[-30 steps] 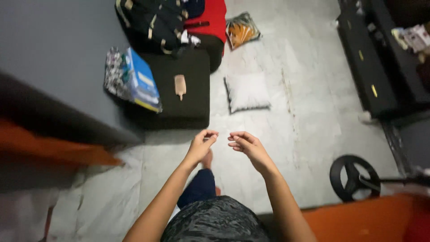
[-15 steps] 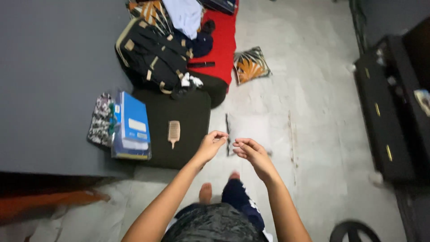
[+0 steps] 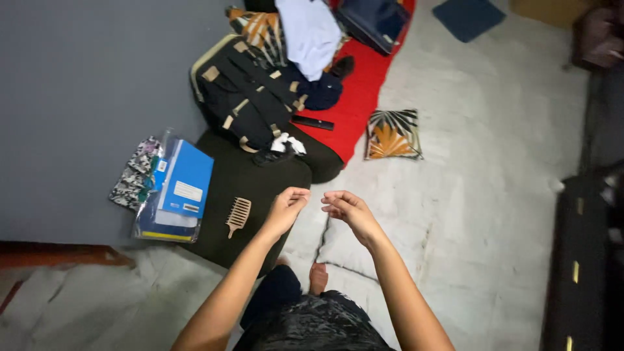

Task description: The recorder is seen picking up clothes and other personal items and packing them into a bag.

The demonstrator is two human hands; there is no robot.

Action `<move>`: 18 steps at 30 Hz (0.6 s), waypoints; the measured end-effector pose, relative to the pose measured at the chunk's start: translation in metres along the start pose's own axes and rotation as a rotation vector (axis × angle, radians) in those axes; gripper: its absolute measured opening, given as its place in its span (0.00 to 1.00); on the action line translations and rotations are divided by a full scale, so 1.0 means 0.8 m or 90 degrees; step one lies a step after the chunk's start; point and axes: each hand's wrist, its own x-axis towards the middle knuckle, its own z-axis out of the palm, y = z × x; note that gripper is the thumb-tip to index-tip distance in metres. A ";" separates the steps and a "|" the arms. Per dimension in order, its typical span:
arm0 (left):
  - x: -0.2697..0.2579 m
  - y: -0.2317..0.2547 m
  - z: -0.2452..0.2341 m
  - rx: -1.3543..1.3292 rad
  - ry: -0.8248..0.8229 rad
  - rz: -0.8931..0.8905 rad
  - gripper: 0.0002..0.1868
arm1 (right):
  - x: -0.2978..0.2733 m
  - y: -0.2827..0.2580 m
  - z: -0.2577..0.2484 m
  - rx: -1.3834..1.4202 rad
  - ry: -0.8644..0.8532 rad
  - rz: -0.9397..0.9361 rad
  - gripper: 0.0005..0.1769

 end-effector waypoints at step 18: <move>0.281 -0.042 -0.031 0.014 0.045 -0.038 0.10 | 0.280 -0.064 -0.058 -0.011 -0.033 0.037 0.16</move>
